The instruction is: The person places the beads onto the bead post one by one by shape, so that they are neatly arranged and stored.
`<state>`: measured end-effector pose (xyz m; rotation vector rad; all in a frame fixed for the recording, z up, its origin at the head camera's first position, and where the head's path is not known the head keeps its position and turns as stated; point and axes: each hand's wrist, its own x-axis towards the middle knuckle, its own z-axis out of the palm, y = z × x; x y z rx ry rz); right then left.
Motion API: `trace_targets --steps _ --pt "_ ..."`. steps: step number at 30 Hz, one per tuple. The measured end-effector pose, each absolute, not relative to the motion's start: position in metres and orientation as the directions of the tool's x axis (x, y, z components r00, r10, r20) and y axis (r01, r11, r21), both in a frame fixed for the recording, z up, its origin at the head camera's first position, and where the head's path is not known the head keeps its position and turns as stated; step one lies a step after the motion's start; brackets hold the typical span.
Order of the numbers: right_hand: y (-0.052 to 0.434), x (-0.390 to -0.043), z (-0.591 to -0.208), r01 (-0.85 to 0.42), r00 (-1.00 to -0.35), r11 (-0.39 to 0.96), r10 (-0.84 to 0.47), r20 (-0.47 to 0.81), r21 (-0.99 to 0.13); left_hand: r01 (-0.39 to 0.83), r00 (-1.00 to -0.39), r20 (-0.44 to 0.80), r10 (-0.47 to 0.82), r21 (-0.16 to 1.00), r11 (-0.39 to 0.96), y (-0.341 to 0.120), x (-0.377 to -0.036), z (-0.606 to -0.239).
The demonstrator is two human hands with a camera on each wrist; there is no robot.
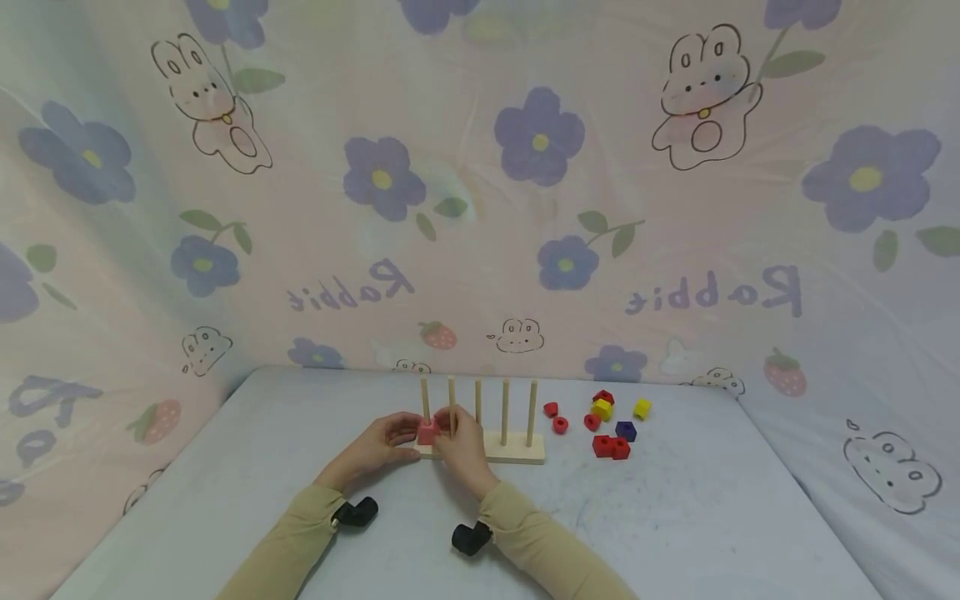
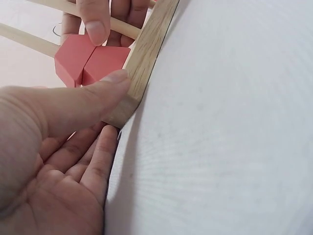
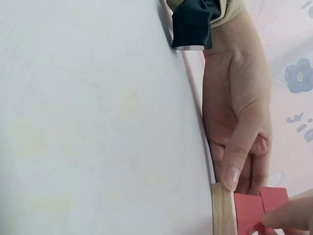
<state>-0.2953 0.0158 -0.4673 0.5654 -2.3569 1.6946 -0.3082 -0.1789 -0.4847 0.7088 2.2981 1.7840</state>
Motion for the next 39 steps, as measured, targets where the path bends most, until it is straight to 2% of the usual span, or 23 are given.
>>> trace_targets --steps 5,10,20,25,32,39 --pt "0.024 -0.289 -0.464 -0.429 -0.896 0.272 -0.248 0.368 -0.862 0.265 -0.883 0.154 0.444 0.943 0.201 -0.179 -0.308 -0.484" --pt "0.042 -0.282 -0.460 -0.437 -0.885 0.327 -0.324 0.335 -0.838 0.277 -0.875 0.167 0.455 0.943 0.187 -0.179 -0.308 -0.484" --pt "0.103 -0.263 -0.454 -0.452 -0.855 0.358 -0.436 0.282 -0.817 0.283 -0.878 0.169 0.447 0.938 0.200 -0.179 -0.307 -0.482" --pt "0.142 -0.258 -0.448 -0.444 -0.877 0.419 -0.387 0.286 -0.792 0.280 -0.881 0.162 0.445 0.936 0.213 -0.179 -0.307 -0.484" --pt "0.202 -0.259 -0.440 -0.383 -0.924 0.546 -0.224 0.310 -0.746 0.269 -0.892 0.146 0.429 0.932 0.243 -0.180 -0.309 -0.485" --pt "0.267 -0.273 -0.434 -0.347 -0.924 0.635 -0.106 0.368 -0.690 0.262 -0.883 0.153 0.444 0.945 0.197 -0.178 -0.310 -0.483"
